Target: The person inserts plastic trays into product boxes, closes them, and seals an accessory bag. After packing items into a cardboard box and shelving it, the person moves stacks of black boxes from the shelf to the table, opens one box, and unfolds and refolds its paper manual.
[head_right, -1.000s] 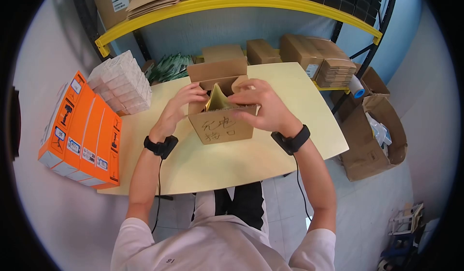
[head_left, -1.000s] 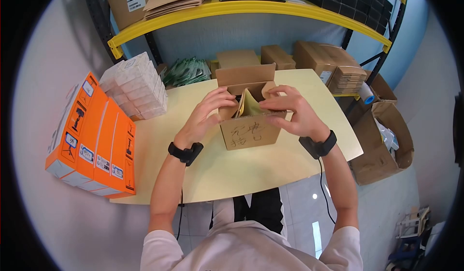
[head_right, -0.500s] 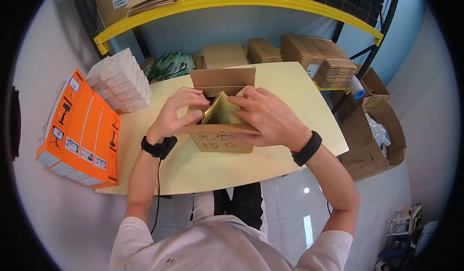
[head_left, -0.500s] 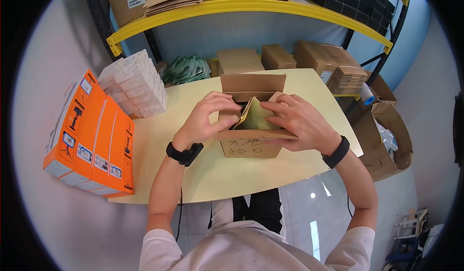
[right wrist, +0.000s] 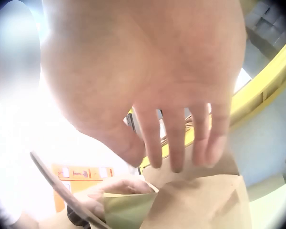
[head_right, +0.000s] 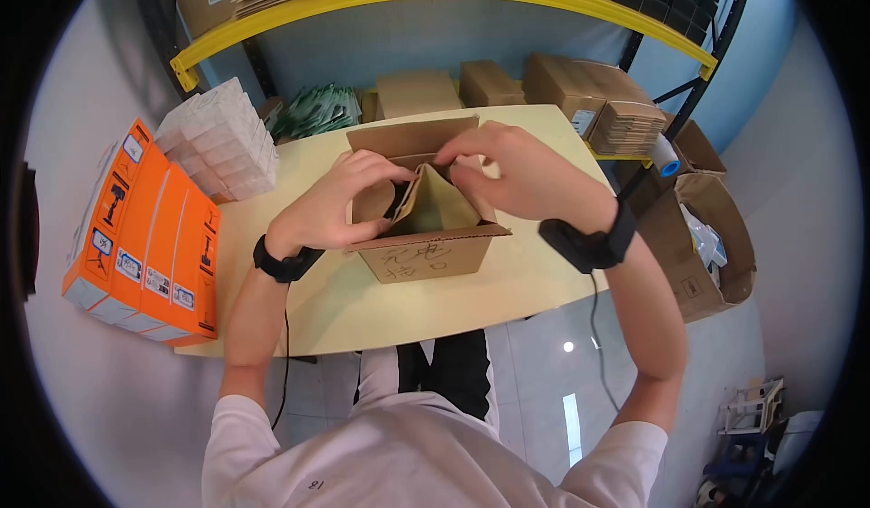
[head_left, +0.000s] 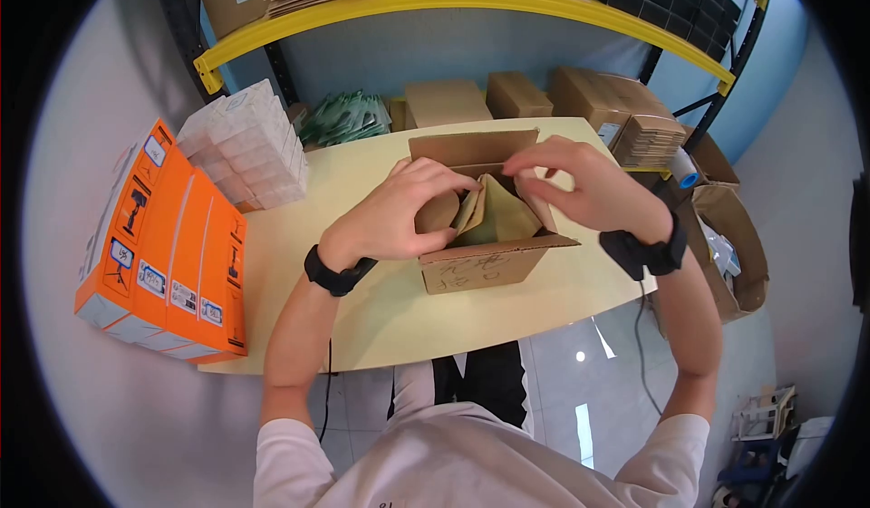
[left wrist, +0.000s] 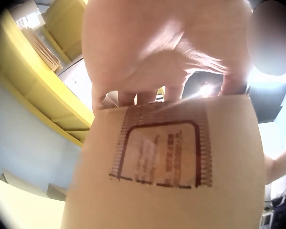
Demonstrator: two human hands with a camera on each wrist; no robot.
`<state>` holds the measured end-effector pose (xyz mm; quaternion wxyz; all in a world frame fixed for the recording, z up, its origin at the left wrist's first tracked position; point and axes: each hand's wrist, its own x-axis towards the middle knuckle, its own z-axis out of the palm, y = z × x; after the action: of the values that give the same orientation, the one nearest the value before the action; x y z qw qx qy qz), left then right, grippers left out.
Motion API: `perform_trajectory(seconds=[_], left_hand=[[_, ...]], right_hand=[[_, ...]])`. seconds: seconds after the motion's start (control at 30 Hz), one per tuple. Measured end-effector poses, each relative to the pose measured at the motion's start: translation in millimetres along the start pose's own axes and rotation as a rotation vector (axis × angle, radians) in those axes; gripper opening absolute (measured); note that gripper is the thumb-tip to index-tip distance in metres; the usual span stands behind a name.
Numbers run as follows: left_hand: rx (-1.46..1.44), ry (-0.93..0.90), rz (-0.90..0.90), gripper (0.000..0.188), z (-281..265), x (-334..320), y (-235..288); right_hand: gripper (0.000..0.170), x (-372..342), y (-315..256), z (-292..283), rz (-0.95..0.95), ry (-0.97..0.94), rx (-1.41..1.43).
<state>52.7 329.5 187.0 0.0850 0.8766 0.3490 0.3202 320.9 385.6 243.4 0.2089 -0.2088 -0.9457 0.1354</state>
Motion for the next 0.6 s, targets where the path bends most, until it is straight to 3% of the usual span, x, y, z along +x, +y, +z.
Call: perform_trajectory(seconds=[0.1, 0.17, 0.3, 0.37, 0.4, 0.47, 0.5, 0.57, 0.6], left_hand=[[-0.167, 0.099, -0.09, 0.042, -2.9, -5.2, 6.9], [-0.155, 0.177, -0.085, 0.041, -5.9, -13.8, 3.4], [-0.132, 0.322, -0.051, 0.035, -9.4, -35.6, -0.6], [-0.165, 0.331, -0.109, 0.034, -8.3, -41.1, 8.4], [-0.089, 0.311, -0.031, 0.037, -8.1, -41.9, 10.7], [-0.019, 0.284, 0.047, 0.041, -8.6, -41.3, 19.1], [0.022, 0.25, 0.077, 0.044, -8.3, -39.8, 25.6], [0.058, 0.219, 0.101, 0.048, -5.5, -38.8, 31.3], [0.1, 0.176, 0.118, 0.05, -4.5, -38.8, 32.2]], right_hand=[[0.04, 8.7, -3.9, 15.0, -0.04, 0.06, -0.064], [0.036, 9.5, -3.1, 18.2, -0.016, -0.084, -0.238], [0.033, -2.6, -15.4, 0.7, 0.064, -0.097, -0.249], [0.022, -8.3, -13.6, -0.2, -0.165, 0.07, -0.685], [0.022, -7.4, -14.2, 1.3, -0.164, 0.064, -0.682], [0.017, -3.2, -18.6, 4.9, 0.057, -0.149, -0.378], [0.017, 2.7, -23.8, 0.9, 0.06, -0.152, -0.378], [0.015, 21.0, -38.2, -13.0, 0.249, -0.29, 0.031], [0.017, 26.8, -40.8, -13.2, 0.235, -0.313, 0.1]])
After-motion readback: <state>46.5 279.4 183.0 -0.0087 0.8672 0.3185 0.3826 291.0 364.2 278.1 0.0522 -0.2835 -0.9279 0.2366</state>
